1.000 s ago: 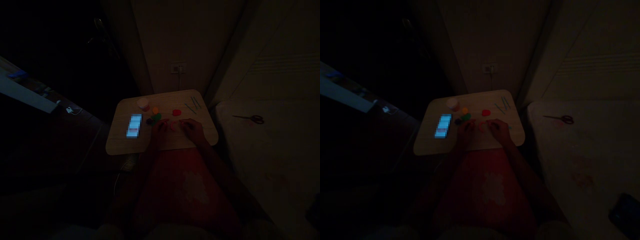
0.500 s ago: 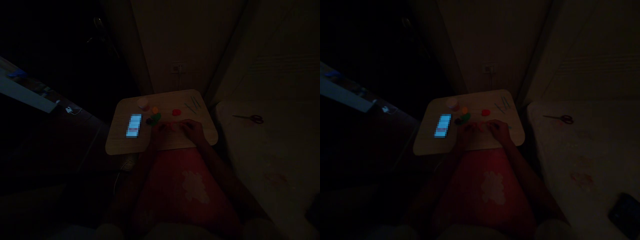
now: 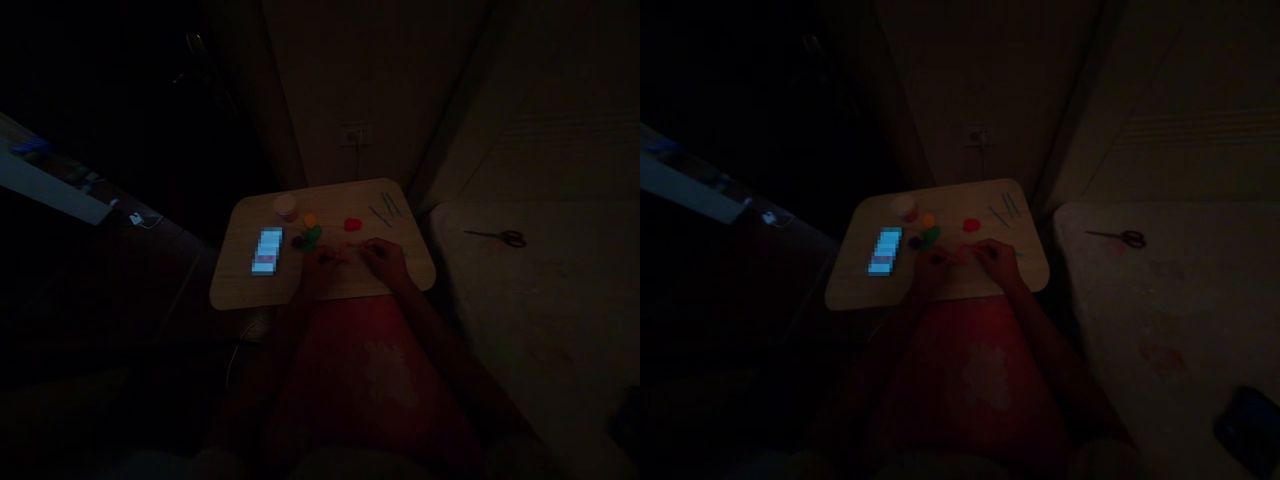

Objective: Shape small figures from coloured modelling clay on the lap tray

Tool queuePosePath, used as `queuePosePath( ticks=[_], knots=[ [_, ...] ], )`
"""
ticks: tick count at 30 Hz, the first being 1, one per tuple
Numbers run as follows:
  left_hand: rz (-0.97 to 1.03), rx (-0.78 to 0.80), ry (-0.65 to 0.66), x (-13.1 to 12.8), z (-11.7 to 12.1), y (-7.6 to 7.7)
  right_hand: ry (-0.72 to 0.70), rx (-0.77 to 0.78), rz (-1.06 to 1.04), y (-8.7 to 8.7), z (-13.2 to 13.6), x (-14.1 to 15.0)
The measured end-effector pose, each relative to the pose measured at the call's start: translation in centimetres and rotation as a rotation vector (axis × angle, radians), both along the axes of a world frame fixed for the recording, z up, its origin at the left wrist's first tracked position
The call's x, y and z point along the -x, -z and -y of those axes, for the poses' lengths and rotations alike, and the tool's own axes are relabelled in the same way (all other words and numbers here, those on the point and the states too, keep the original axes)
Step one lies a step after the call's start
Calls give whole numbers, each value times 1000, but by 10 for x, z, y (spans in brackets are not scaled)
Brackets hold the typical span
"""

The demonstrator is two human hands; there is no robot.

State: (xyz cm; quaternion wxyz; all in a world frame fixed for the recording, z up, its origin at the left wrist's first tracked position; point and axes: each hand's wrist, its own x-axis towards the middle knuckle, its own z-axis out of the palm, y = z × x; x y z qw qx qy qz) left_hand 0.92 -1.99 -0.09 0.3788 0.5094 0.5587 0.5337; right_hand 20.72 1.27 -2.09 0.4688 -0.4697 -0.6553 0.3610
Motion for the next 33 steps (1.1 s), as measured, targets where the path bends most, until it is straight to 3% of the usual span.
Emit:
queuePosePath(
  ticks=[10,15,33],
  knots=[
    [-26,6,118,2,1,0,-4,-16,20,3,0,0],
    [-5,-31,107,3,-1,4,-10,-16,21,1,0,0],
    [50,81,-13,-1,5,2,-3,0,3,-2,1,2]
  ],
)
